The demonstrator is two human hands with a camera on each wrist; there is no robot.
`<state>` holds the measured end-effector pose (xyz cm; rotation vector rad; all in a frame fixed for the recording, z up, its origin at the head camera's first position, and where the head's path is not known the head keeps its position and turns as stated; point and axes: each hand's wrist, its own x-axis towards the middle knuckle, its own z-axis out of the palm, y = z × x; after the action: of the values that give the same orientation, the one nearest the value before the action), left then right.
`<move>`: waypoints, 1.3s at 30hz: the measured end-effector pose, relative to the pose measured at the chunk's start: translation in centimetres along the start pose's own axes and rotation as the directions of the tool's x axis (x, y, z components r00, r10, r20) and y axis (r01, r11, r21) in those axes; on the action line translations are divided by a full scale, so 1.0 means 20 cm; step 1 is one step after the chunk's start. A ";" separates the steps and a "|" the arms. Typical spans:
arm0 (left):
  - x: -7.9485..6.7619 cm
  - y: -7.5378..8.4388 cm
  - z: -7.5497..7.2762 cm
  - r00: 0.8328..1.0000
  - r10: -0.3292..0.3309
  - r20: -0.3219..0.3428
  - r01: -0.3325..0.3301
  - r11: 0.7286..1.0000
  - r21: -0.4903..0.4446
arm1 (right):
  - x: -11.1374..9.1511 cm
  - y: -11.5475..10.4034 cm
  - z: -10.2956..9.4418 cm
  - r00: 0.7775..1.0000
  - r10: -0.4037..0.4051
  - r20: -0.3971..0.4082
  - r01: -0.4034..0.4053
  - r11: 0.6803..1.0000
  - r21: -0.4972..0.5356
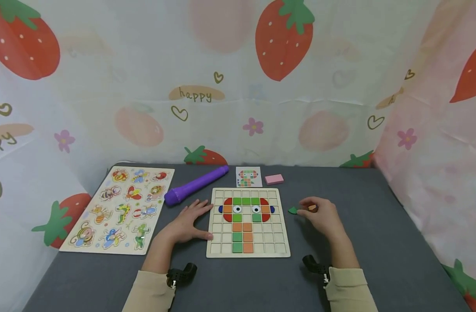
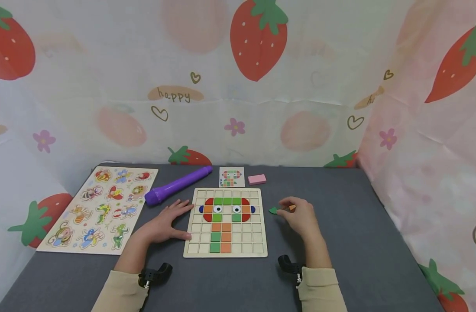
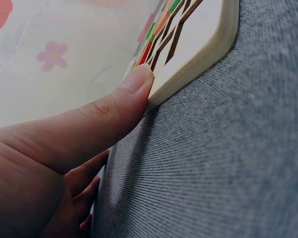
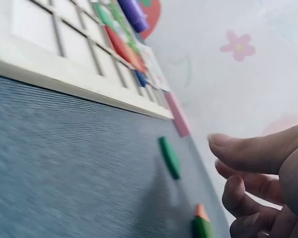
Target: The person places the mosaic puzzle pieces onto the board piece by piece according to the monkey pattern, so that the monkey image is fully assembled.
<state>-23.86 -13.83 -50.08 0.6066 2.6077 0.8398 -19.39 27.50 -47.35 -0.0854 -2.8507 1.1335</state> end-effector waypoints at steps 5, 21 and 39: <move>0.00 0.00 0.00 1.000 0.002 -0.002 -0.002 1.000 0.001 | 0.01 0.00 0.07 0.999 0.016 0.045 -0.016 1.000 -0.014; 0.00 0.00 0.00 1.000 -0.003 -0.003 0.003 1.000 -0.005 | 0.03 0.02 0.16 1.000 0.003 0.019 0.000 0.986 -0.165; 0.00 0.00 0.00 1.000 -0.010 0.003 0.010 1.000 -0.012 | 0.00 -0.12 0.13 0.978 -0.006 0.209 -0.007 0.998 0.061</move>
<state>-23.80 -13.83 -50.02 0.5904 2.5987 0.8506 -19.70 24.08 -47.56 0.0386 -2.9915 1.3022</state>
